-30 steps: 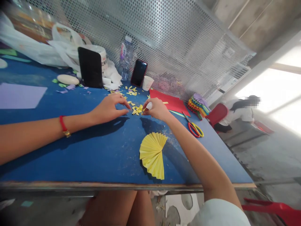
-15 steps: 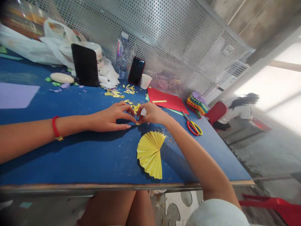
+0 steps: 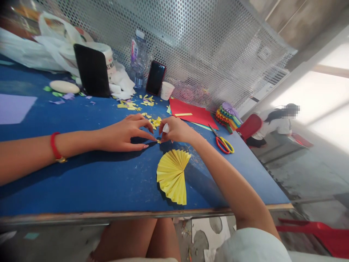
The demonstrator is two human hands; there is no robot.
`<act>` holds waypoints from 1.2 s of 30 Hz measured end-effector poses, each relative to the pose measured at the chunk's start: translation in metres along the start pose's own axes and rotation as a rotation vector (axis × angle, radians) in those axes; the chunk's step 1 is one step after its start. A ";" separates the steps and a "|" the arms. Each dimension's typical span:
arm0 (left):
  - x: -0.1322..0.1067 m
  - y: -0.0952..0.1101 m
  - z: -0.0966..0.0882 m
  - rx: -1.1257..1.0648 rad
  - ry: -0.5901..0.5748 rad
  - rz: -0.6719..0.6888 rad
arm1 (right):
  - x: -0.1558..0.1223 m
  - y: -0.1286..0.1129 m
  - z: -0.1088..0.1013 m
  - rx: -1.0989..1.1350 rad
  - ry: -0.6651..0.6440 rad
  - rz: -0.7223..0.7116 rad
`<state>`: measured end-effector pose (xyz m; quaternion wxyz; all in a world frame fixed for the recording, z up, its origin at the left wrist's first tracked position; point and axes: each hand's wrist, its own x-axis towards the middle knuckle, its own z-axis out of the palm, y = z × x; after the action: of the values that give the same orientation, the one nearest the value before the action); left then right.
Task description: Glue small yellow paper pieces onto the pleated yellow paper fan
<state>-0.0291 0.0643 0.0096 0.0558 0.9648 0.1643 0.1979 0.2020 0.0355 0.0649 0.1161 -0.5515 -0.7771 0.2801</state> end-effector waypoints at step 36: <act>0.003 0.009 -0.003 -0.125 0.374 0.094 | -0.028 -0.036 0.001 0.282 0.134 -0.128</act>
<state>-0.0251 0.0564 0.0146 0.0750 0.9125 0.1139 0.3856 0.1832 0.0008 0.0882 0.2615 -0.4967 -0.7542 0.3408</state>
